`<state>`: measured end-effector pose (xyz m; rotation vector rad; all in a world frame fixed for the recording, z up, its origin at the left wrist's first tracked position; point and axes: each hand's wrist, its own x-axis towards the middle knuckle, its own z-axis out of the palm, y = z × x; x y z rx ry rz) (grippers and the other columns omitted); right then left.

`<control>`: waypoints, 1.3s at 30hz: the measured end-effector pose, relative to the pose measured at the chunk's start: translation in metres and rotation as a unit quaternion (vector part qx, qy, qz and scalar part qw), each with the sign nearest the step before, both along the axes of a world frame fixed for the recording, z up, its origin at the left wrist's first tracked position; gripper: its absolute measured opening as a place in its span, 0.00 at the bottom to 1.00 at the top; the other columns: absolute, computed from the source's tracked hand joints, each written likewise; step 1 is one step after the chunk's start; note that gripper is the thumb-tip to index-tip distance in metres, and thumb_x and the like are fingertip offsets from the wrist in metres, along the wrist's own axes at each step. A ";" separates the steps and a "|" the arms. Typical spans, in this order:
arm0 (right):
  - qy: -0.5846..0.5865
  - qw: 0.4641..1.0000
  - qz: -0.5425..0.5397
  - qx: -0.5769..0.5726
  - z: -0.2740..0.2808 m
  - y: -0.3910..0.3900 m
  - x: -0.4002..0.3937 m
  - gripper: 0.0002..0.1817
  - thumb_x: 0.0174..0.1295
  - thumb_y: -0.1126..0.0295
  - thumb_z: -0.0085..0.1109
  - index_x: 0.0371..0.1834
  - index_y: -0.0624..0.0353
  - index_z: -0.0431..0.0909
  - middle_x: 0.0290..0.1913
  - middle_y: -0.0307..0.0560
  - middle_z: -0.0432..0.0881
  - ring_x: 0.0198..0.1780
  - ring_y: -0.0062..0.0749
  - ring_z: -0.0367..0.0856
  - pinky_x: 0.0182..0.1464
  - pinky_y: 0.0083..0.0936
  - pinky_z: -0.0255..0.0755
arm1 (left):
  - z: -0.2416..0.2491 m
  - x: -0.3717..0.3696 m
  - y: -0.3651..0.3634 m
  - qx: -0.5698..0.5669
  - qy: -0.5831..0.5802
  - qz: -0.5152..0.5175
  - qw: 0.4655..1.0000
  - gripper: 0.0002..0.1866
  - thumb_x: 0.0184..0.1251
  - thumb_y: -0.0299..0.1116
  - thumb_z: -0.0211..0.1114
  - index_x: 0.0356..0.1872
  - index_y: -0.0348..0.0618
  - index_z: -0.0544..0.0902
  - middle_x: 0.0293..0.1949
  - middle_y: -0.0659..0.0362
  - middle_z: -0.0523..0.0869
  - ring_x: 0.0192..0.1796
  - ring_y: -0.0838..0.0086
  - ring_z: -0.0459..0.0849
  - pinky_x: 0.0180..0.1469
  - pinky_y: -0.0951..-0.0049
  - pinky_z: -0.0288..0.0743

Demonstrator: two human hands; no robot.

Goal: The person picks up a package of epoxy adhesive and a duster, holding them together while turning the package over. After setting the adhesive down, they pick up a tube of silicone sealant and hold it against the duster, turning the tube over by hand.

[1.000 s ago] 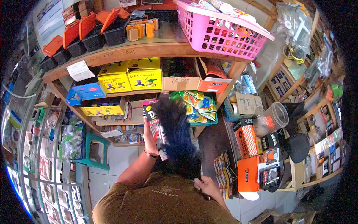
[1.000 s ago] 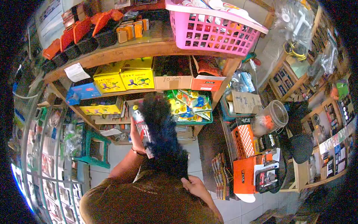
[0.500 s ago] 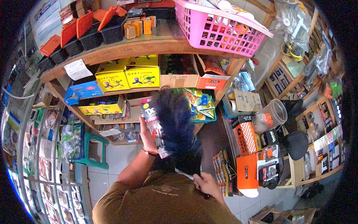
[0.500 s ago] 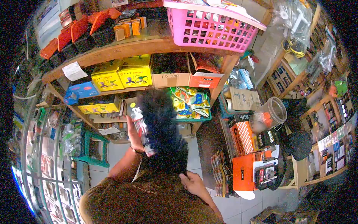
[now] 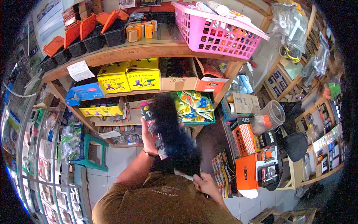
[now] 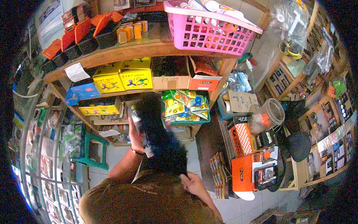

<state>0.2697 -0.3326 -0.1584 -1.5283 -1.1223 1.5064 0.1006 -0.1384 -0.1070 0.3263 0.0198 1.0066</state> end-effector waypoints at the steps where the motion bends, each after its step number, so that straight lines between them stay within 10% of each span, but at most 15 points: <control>1: 0.056 0.997 -0.042 -0.019 -0.001 0.001 0.000 0.16 0.63 0.62 0.50 0.23 0.62 0.70 0.16 0.34 0.68 0.19 0.16 0.63 0.21 0.18 0.59 | -0.054 -0.011 0.026 0.047 -0.179 -0.111 0.977 0.38 0.57 0.66 0.44 0.59 0.45 0.65 0.54 0.47 0.72 0.53 0.53 0.74 0.52 0.52 0.69; 3: 0.112 0.990 -0.083 -0.034 0.001 0.002 0.000 0.16 0.63 0.62 0.49 0.23 0.62 0.70 0.16 0.34 0.68 0.19 0.16 0.62 0.21 0.18 0.59 | -0.076 -0.009 0.037 0.096 -0.247 -0.163 0.950 0.36 0.59 0.63 0.44 0.60 0.46 0.63 0.55 0.49 0.71 0.56 0.53 0.71 0.51 0.48 0.69; 8: 0.034 0.999 -0.006 0.011 -0.002 0.000 -0.002 0.15 0.63 0.62 0.49 0.22 0.60 0.70 0.17 0.35 0.69 0.17 0.16 0.63 0.20 0.18 0.58 | -0.001 -0.002 0.000 0.045 0.041 -0.023 0.998 0.36 0.61 0.63 0.41 0.62 0.46 0.60 0.59 0.50 0.67 0.59 0.51 0.66 0.50 0.44 0.68; 14: -0.053 0.999 0.004 0.008 0.007 -0.001 -0.003 0.15 0.63 0.62 0.50 0.23 0.61 0.70 0.17 0.35 0.70 0.17 0.16 0.64 0.20 0.18 0.59 | -0.011 -0.004 0.002 0.058 -0.005 -0.017 0.998 0.39 0.57 0.66 0.42 0.58 0.43 0.65 0.57 0.48 0.69 0.56 0.55 0.71 0.54 0.53 0.67; 17: -0.005 0.999 -0.043 -0.014 0.011 0.003 -0.007 0.16 0.62 0.64 0.51 0.20 0.62 0.69 0.17 0.36 0.70 0.18 0.15 0.65 0.20 0.17 0.58 | -0.056 -0.021 0.025 0.055 -0.206 -0.118 0.970 0.39 0.57 0.66 0.43 0.60 0.43 0.63 0.55 0.47 0.71 0.52 0.57 0.74 0.50 0.56 0.72; 19: 0.050 0.994 -0.089 -0.029 0.009 0.003 -0.008 0.15 0.62 0.64 0.52 0.21 0.62 0.70 0.17 0.36 0.71 0.19 0.14 0.65 0.21 0.17 0.59 | -0.036 -0.013 0.014 -0.043 0.033 0.064 0.996 0.39 0.58 0.65 0.41 0.61 0.43 0.61 0.56 0.48 0.70 0.55 0.57 0.73 0.48 0.50 0.73; 22: -0.044 0.988 0.052 0.135 0.004 -0.002 -0.008 0.15 0.63 0.63 0.50 0.24 0.62 0.72 0.17 0.33 0.68 0.19 0.16 0.65 0.22 0.17 0.61 | -0.005 -0.007 -0.005 0.063 0.183 0.027 0.981 0.42 0.57 0.66 0.39 0.63 0.43 0.57 0.64 0.49 0.58 0.61 0.48 0.63 0.47 0.31 0.64; 30: -0.067 0.993 0.037 0.085 -0.006 0.001 -0.006 0.16 0.62 0.62 0.50 0.22 0.62 0.70 0.16 0.34 0.69 0.18 0.17 0.64 0.21 0.20 0.61 | -0.003 -0.008 -0.002 0.067 -0.056 -0.029 0.996 0.37 0.59 0.63 0.43 0.61 0.44 0.61 0.58 0.50 0.68 0.60 0.52 0.66 0.57 0.45 0.62; 35: -0.017 0.999 -0.024 0.038 -0.015 0.002 -0.010 0.16 0.62 0.63 0.51 0.20 0.62 0.70 0.15 0.36 0.70 0.18 0.18 0.65 0.22 0.19 0.61 | 0.011 -0.010 -0.001 0.023 0.112 0.077 0.990 0.44 0.55 0.68 0.42 0.64 0.43 0.56 0.62 0.49 0.62 0.61 0.49 0.63 0.57 0.42 0.60; 37: -0.039 0.997 0.029 0.057 -0.013 0.002 -0.006 0.16 0.62 0.62 0.51 0.20 0.62 0.70 0.15 0.36 0.69 0.18 0.18 0.65 0.22 0.19 0.61 | -0.002 -0.008 0.007 0.053 -0.028 -0.012 0.998 0.43 0.56 0.68 0.40 0.64 0.43 0.55 0.62 0.47 0.62 0.62 0.48 0.62 0.56 0.41 0.61; 39: -0.059 0.992 0.079 0.078 -0.010 0.002 -0.005 0.16 0.62 0.62 0.50 0.21 0.61 0.70 0.14 0.36 0.69 0.18 0.17 0.64 0.22 0.20 0.60 | -0.002 -0.011 -0.002 0.047 0.153 0.024 0.987 0.43 0.57 0.67 0.40 0.64 0.43 0.54 0.62 0.47 0.62 0.61 0.48 0.63 0.53 0.34 0.60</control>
